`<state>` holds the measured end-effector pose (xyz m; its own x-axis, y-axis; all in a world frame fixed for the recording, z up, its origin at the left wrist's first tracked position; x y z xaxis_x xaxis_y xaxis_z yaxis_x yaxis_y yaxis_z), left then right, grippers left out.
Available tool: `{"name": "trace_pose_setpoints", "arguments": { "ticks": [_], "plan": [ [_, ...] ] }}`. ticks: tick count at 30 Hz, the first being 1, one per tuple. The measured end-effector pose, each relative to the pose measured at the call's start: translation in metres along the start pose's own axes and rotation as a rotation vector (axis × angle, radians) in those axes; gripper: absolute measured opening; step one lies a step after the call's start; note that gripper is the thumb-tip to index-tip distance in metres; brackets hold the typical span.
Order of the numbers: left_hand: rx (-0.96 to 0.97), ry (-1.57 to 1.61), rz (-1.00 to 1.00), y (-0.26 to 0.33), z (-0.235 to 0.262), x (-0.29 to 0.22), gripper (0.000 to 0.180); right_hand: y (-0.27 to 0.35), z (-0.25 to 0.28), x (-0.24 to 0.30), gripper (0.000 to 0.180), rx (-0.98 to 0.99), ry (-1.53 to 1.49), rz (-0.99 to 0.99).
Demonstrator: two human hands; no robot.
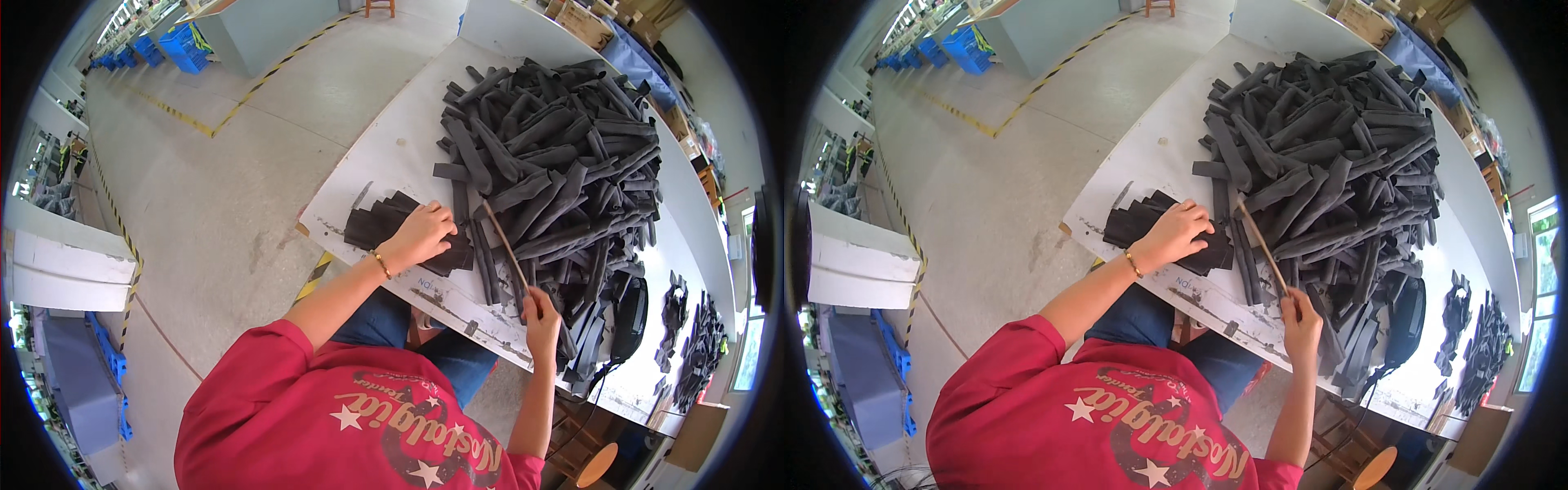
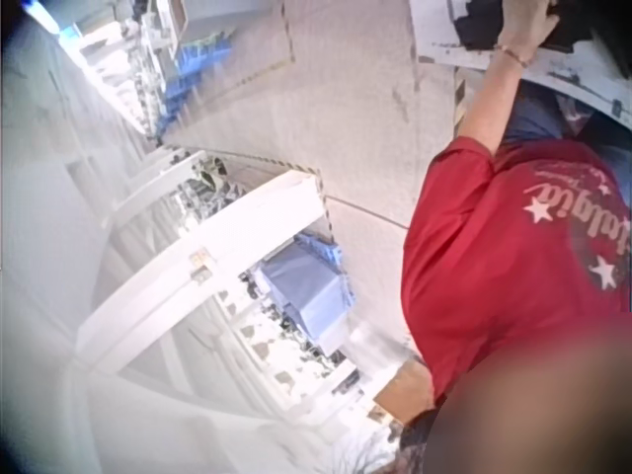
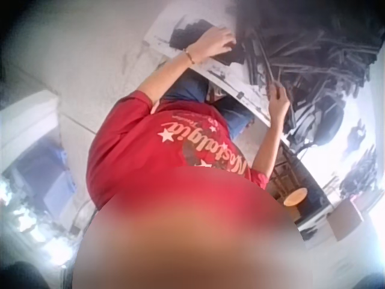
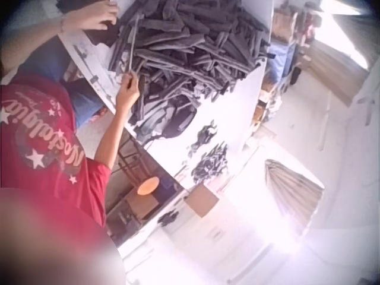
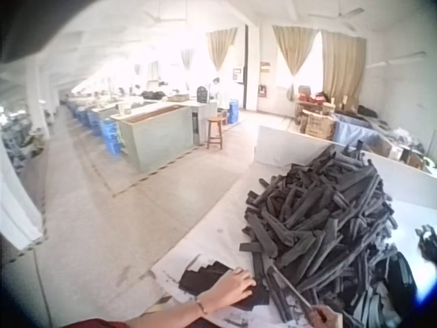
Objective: Using a wooden stick to separate and sort black rubber strips on a workbench in a factory setting.
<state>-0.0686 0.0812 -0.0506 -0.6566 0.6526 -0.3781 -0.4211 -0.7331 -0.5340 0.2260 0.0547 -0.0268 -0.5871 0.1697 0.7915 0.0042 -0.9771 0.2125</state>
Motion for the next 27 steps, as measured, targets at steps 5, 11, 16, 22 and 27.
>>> {"name": "trace_pose_setpoints", "arguments": {
  "ticks": [5, 11, 16, 22, 27],
  "plan": [
    [0.051, -0.006, 0.081, -0.001, -0.007, 0.018, 0.009, 0.016, 0.023, -0.032, 0.020, 0.035, 0.132, -0.024],
    [0.095, 0.347, 0.336, -0.002, 0.004, 0.023, 0.012, 0.020, 0.024, -0.020, 0.019, 0.075, 0.183, 0.049],
    [0.127, 0.451, 0.410, -0.001, 0.015, 0.021, 0.014, 0.017, 0.018, -0.005, 0.020, 0.109, 0.211, 0.129],
    [0.119, 0.509, 0.465, 0.002, 0.024, 0.022, 0.014, 0.018, 0.017, -0.002, 0.020, 0.120, 0.225, 0.144],
    [0.139, 0.492, 0.432, 0.002, 0.026, 0.020, 0.014, 0.018, 0.011, -0.001, 0.020, 0.143, 0.218, 0.124]
  ]
}}
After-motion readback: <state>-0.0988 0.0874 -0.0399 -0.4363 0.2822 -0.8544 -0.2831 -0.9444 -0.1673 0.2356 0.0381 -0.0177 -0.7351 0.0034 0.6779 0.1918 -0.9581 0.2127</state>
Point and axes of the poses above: each hand's wrist, its own y-axis away from the middle knuckle, its own z-axis out of the back of the hand, x = y × z, the point moved 4 cm from there along -y, towards the middle knuckle, and after that the axes turned 13 degrees about -z, right-handed, at the moved point
